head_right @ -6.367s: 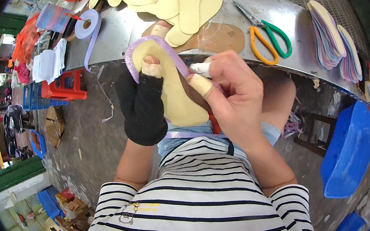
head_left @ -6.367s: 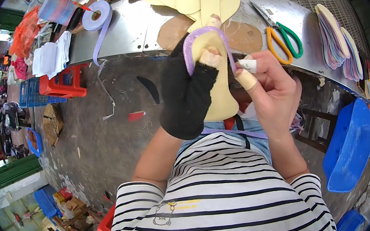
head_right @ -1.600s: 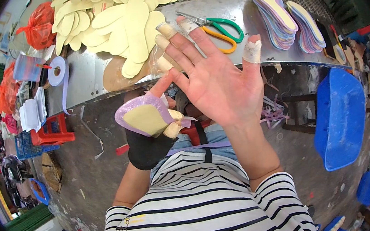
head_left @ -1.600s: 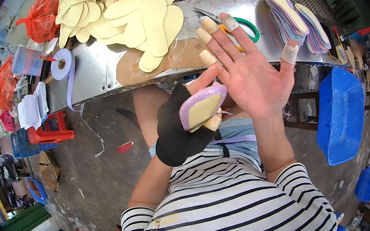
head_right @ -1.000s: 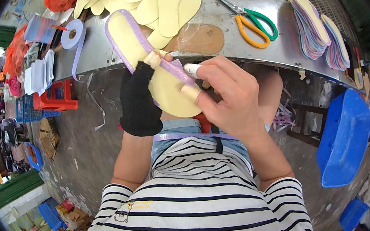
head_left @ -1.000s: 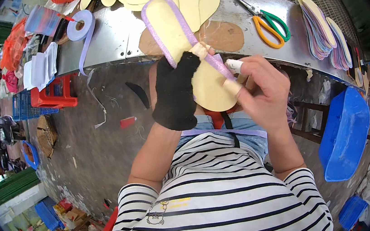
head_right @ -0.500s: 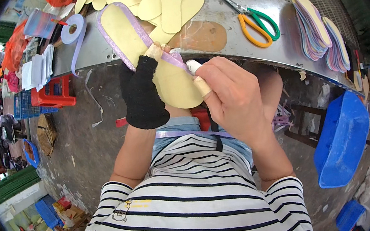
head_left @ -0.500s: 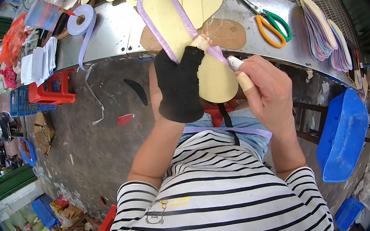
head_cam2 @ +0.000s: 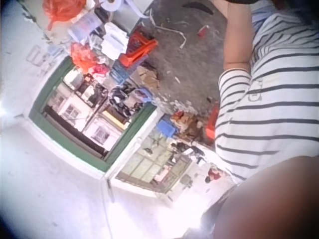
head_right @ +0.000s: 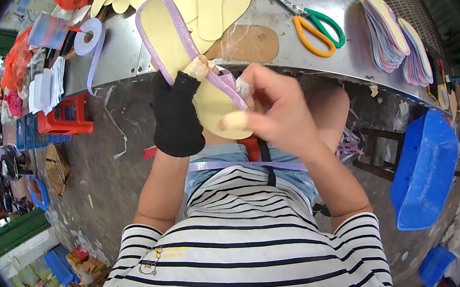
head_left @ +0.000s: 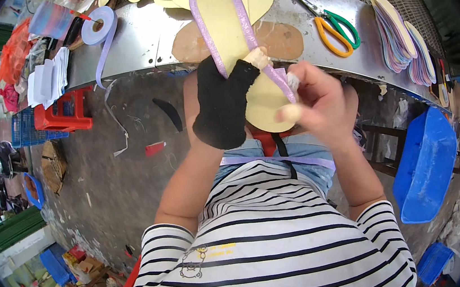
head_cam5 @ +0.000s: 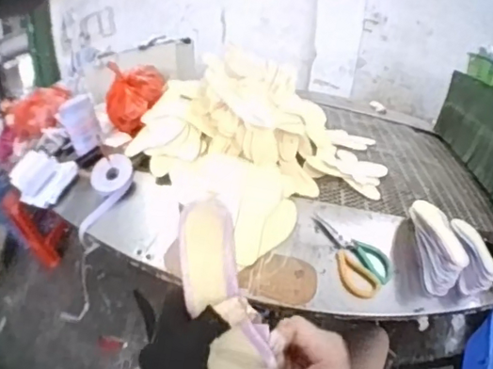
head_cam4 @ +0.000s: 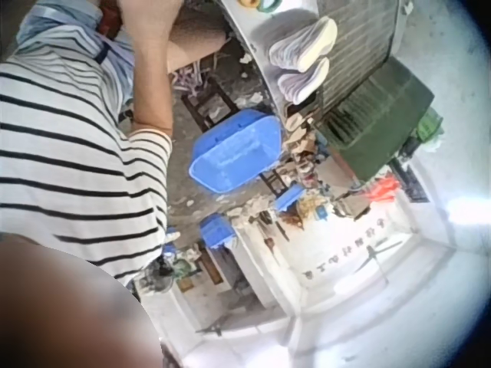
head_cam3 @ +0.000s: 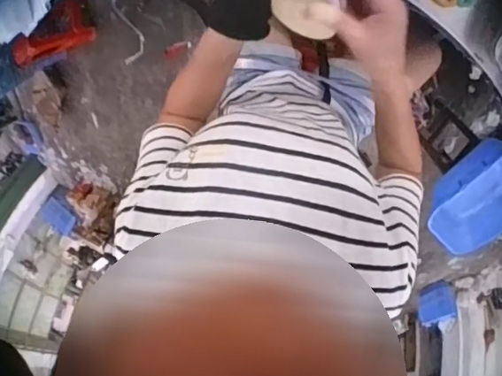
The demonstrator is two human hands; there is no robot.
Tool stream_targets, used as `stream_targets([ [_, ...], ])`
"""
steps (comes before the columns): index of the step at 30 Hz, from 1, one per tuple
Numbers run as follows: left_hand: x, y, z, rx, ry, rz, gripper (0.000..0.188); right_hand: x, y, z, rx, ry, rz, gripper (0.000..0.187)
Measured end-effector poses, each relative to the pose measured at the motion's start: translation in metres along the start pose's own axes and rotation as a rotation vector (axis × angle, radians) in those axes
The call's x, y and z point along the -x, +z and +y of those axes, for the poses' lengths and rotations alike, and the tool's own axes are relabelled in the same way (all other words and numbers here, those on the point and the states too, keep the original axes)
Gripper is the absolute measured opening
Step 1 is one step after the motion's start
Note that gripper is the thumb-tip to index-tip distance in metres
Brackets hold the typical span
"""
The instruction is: The recorder is applying a decorative or adhesive tape strip along the edges of yellow shoe insoles.
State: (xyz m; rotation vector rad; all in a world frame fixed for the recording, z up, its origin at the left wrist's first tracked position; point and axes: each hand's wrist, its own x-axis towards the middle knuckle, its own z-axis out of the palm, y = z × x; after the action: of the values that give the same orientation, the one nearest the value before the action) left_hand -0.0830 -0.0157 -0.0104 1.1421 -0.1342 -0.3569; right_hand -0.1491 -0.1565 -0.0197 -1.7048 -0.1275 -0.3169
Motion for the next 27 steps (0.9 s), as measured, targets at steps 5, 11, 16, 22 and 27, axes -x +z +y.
stream_targets([
  [5, -0.005, 0.001, -0.004, 0.010, 0.033, 0.018, 0.020, -0.001, -0.007, 0.007, 0.116, -0.021, -0.049, 0.015],
  [11, -0.005, 0.004, -0.006, -0.206, 0.013, -0.040, 0.022, 0.000, -0.001, 0.016, -0.125, 0.170, -0.076, 0.023],
  [16, -0.006, 0.001, -0.012, -0.304, 0.153, -0.078, 0.023, -0.001, -0.010, 0.013, 0.130, 0.106, -0.154, 0.023],
  [22, 0.006, -0.001, -0.003, -0.466, -0.035, -0.316, 0.028, -0.047, -0.035, -0.017, -0.020, 0.121, 0.053, 0.020],
  [27, -0.016, 0.006, 0.012, -0.175, 0.130, -0.288, 0.021, -0.045, -0.027, -0.015, 0.256, -0.093, -0.044, 0.022],
])
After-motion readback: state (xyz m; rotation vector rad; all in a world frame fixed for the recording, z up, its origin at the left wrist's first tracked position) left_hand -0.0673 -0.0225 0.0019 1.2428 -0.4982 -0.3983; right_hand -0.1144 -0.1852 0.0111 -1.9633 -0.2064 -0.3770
